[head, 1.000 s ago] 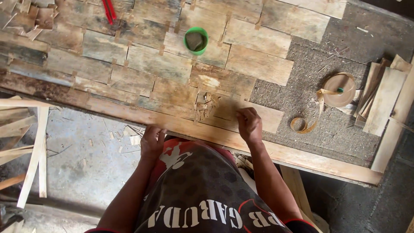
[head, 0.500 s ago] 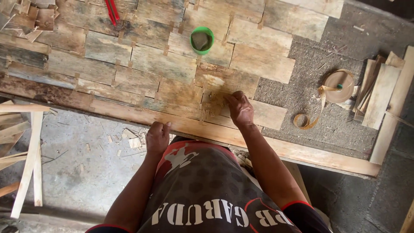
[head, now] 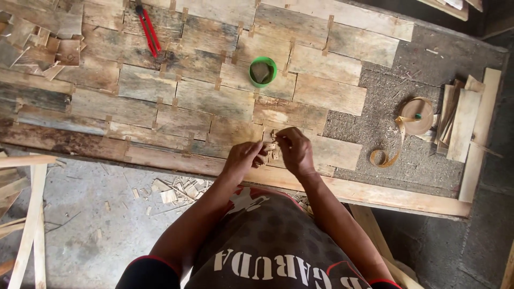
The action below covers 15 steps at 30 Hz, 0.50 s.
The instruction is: Applying wood veneer or thin wood slats to a backing board using glue and tape.
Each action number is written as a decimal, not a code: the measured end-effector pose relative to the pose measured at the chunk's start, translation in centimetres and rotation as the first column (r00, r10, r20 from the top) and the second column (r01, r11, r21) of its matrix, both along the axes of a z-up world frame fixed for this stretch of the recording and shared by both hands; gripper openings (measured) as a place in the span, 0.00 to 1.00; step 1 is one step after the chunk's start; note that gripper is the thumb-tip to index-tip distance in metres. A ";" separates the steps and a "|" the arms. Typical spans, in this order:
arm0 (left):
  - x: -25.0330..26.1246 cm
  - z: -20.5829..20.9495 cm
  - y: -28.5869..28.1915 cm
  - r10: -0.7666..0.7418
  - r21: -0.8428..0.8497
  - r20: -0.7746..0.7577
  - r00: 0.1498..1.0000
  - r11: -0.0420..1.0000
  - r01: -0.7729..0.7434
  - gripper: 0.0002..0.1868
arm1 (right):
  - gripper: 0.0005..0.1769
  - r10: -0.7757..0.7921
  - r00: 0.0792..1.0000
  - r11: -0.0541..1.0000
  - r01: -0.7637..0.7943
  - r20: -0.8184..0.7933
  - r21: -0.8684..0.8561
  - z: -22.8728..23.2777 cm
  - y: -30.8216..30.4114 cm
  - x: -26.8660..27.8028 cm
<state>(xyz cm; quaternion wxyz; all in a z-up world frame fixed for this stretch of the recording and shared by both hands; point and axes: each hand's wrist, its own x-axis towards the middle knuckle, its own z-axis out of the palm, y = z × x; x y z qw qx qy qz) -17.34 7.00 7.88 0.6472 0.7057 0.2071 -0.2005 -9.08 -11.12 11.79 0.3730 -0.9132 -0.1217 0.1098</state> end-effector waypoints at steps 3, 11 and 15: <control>2.9 2.4 -0.4 0.228 -0.392 -0.225 0.947 0.869 -0.302 0.19 | 0.03 0.079 0.993 0.983 -0.092 0.083 0.162 3.6 2.9 0.1; 4.7 -0.2 1.4 0.533 -0.570 -0.292 0.794 0.570 -0.592 0.08 | 0.02 0.210 0.941 0.968 -0.237 0.264 0.076 5.7 5.9 2.2; 6.0 1.7 2.7 0.564 -0.509 -0.288 0.774 0.595 -0.622 0.08 | 0.03 0.244 0.922 0.959 -0.276 0.300 0.069 5.3 7.0 2.8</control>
